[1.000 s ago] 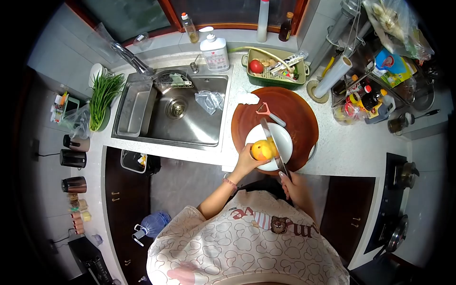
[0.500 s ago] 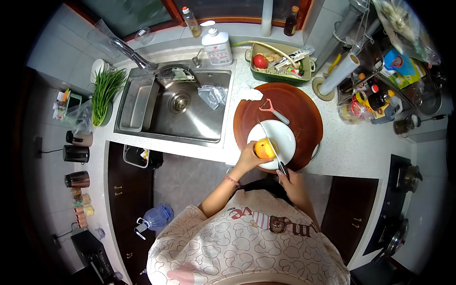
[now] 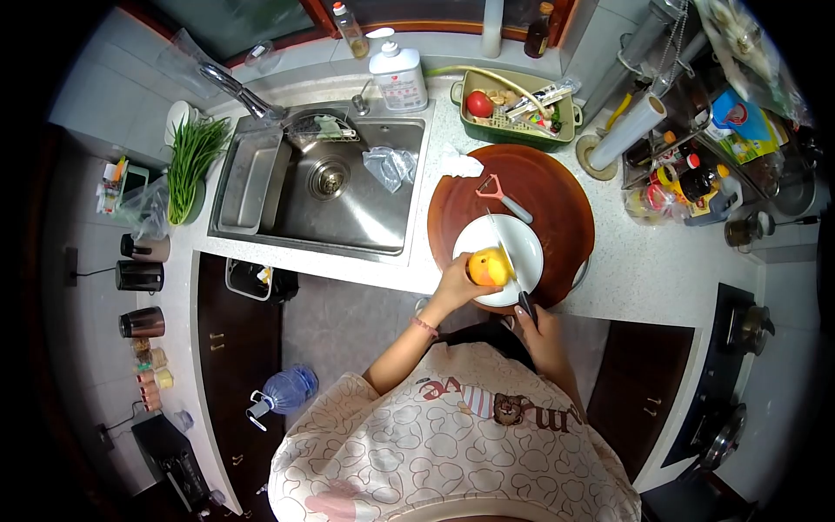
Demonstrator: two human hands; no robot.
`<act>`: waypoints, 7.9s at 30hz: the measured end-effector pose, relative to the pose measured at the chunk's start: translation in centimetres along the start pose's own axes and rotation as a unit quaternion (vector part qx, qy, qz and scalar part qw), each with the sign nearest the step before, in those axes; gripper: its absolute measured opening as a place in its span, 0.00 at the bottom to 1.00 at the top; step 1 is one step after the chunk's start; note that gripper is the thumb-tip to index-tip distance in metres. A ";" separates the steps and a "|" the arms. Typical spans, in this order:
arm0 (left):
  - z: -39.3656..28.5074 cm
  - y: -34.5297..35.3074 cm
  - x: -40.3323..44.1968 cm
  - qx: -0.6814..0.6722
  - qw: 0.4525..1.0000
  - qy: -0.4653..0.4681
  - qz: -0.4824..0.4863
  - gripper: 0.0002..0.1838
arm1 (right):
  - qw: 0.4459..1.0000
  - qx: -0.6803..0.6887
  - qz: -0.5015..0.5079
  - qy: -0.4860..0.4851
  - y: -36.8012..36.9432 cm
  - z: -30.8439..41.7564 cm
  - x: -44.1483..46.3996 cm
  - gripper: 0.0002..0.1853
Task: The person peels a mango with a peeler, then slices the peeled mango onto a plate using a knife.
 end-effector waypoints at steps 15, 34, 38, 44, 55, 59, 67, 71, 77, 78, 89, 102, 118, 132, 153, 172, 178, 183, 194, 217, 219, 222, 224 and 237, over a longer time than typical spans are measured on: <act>0.6 0.2 0.2 0.010 1.000 -0.008 0.007 0.41 | 0.999 -0.027 0.036 0.005 -0.3 0.7 0.3 0.18; 1.0 0.6 0.1 -0.002 1.000 0.007 -0.020 0.40 | 0.999 -0.017 0.026 -0.021 0.8 -1.0 0.7 0.17; 1.1 0.5 0.2 0.007 1.000 -0.006 -0.001 0.41 | 0.999 0.007 0.029 -0.035 0.7 -1.0 1.0 0.16; 1.2 0.6 0.2 0.004 1.000 -0.010 0.003 0.40 | 0.998 0.001 0.049 -0.025 0.6 -1.5 1.8 0.16; 1.1 0.4 0.3 -0.020 0.999 -0.035 0.004 0.41 | 0.998 0.006 0.060 -0.031 0.5 -2.1 2.4 0.17; 1.3 0.4 0.4 -0.025 0.999 -0.043 0.005 0.41 | 0.997 -0.001 0.064 -0.031 0.5 -2.1 2.6 0.17; 1.4 0.4 0.5 -0.040 0.998 -0.052 0.015 0.41 | 0.998 -0.004 0.056 -0.041 1.2 -4.1 3.4 0.18; 1.7 0.5 0.6 -0.040 0.998 -0.055 0.014 0.41 | 0.997 -0.005 0.063 -0.042 1.2 -4.6 3.8 0.18; 1.4 0.3 0.7 -0.025 0.998 -0.061 0.013 0.42 | 0.995 0.018 0.087 -0.039 1.3 -5.4 4.4 0.18; 1.4 0.3 0.7 -0.023 0.998 -0.062 0.014 0.42 | 0.995 0.019 0.092 -0.039 1.3 -5.5 4.5 0.18; 1.4 0.1 0.7 -0.001 0.999 -0.054 0.004 0.42 | 0.993 0.002 0.112 -0.027 1.5 -7.3 5.4 0.19; 0.9 -0.2 0.3 -0.008 0.998 -0.070 0.003 0.42 | 0.995 -0.065 0.078 -0.001 0.2 -7.3 3.4 0.20; 3.9 -0.8 -2.1 -0.162 0.986 -0.046 -0.015 0.42 | 0.991 0.046 0.111 0.062 -1.4 -5.6 1.6 0.19; 3.4 -4.4 -4.8 -0.321 0.947 0.008 -0.025 0.52 | 0.985 0.040 0.125 0.114 -1.1 -4.7 1.5 0.22; 5.1 -4.1 -5.3 -0.364 0.931 -0.012 -0.035 0.49 | 0.991 0.026 0.094 0.093 -3.4 -1.3 -0.1 0.23; 4.9 -4.3 -6.2 -0.358 0.932 0.003 -0.048 0.49 | 0.987 0.128 0.051 0.081 -2.9 -5.8 -1.5 0.23; 4.4 -4.3 -6.8 -0.361 0.931 -0.002 -0.052 0.49 | 0.996 0.047 -0.002 0.073 -0.8 -6.6 -0.9 0.24; 4.8 -4.9 -7.3 -0.350 0.935 -0.019 -0.057 0.47 | 0.998 -0.028 0.051 0.030 -4.7 -5.6 0.6 0.23; 4.6 -2.2 -11.1 -0.443 0.876 -0.040 -0.185 0.41 | 0.861 -0.303 0.292 -0.286 -10.7 -1.8 13.8 0.19; 5.0 5.3 -19.9 -0.474 0.736 0.003 -0.483 0.35 | 0.749 -0.387 0.390 -0.369 -8.1 2.2 20.4 0.18; 4.8 5.1 -19.6 -0.470 0.738 0.001 -0.483 0.36 | 0.750 -0.373 0.394 -0.377 -8.0 2.3 20.6 0.18; 4.7 4.9 -19.3 -0.466 0.745 -0.005 -0.477 0.37 | 0.755 -0.380 0.390 -0.366 -8.1 2.1 21.0 0.18; 4.5 4.9 -19.1 -0.465 0.749 -0.007 -0.472 0.38 | 0.752 -0.382 0.383 -0.377 -8.2 1.8 21.2 0.18; 4.3 4.7 -18.7 -0.458 0.756 -0.025 -0.467 0.38 | 0.750 -0.394 0.369 -0.382 -8.2 1.2 21.3 0.18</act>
Point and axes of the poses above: each hand's wrist, its own x-axis towards the middle knuckle, its own y-axis out of the palm, z = x × y, the point moved 2 cm from there along x, towards the middle knuckle, and after that the axes turned 5 degrees about y, right-handed, at the moved point
